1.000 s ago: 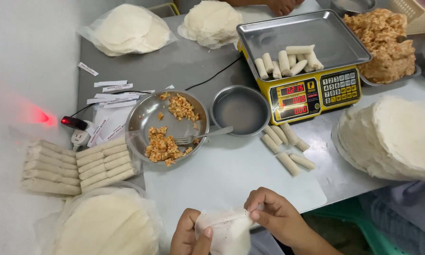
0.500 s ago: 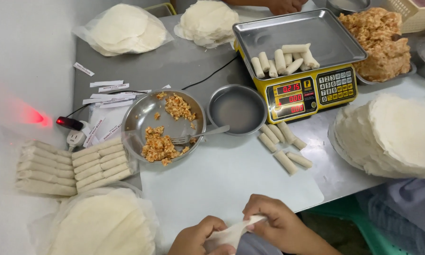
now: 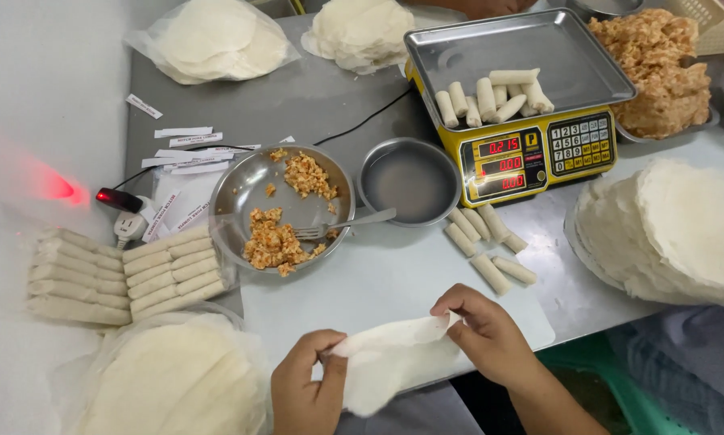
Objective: Workers in a food production setting are seen rapidly assembling spring rolls by filling wrappers, rolling them, and weighing the final products.
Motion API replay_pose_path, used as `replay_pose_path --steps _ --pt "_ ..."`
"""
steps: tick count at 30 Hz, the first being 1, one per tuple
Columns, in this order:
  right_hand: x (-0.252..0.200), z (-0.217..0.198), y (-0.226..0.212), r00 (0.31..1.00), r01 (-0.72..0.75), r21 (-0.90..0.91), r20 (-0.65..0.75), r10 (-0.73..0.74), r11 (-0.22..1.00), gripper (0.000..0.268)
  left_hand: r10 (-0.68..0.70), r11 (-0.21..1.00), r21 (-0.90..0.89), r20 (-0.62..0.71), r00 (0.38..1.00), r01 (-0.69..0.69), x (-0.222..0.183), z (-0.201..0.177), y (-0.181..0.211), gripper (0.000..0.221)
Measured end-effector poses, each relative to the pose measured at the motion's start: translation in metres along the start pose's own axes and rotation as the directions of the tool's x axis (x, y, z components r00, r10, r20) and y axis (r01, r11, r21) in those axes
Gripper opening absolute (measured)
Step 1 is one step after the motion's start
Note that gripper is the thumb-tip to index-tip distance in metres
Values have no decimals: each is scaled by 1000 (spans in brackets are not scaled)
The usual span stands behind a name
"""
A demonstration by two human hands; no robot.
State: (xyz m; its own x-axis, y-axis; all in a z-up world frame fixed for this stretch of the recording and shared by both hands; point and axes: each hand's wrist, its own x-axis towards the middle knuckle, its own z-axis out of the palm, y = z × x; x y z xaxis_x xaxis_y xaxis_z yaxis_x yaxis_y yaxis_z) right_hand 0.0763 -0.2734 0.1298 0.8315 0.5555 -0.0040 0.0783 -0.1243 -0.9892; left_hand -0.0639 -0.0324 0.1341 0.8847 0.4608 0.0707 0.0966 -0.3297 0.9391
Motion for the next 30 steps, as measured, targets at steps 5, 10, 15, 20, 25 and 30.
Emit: replay_pose_path --steps 5,10,15,20,25,30 --pt "-6 -1 26 819 564 -384 152 -553 731 39 697 675 295 46 716 -676 -11 0 -10 22" --pt "-22 -2 85 897 434 -691 389 -209 578 38 529 628 444 360 769 -639 -44 26 -129 17" --pt "-25 -1 63 930 338 -626 335 -149 703 41 398 717 443 374 838 -538 -41 29 -107 23" --pt "10 18 72 960 279 -648 200 -195 709 28 334 790 474 201 921 -390 -7 36 -86 43" --pt "54 53 74 981 -6 -829 103 164 559 40 -89 568 814 -87 992 122 23 57 -97 45" --pt "44 42 58 975 3 -608 178 133 794 8 -147 876 465 -1 989 131 28 49 -80 16"
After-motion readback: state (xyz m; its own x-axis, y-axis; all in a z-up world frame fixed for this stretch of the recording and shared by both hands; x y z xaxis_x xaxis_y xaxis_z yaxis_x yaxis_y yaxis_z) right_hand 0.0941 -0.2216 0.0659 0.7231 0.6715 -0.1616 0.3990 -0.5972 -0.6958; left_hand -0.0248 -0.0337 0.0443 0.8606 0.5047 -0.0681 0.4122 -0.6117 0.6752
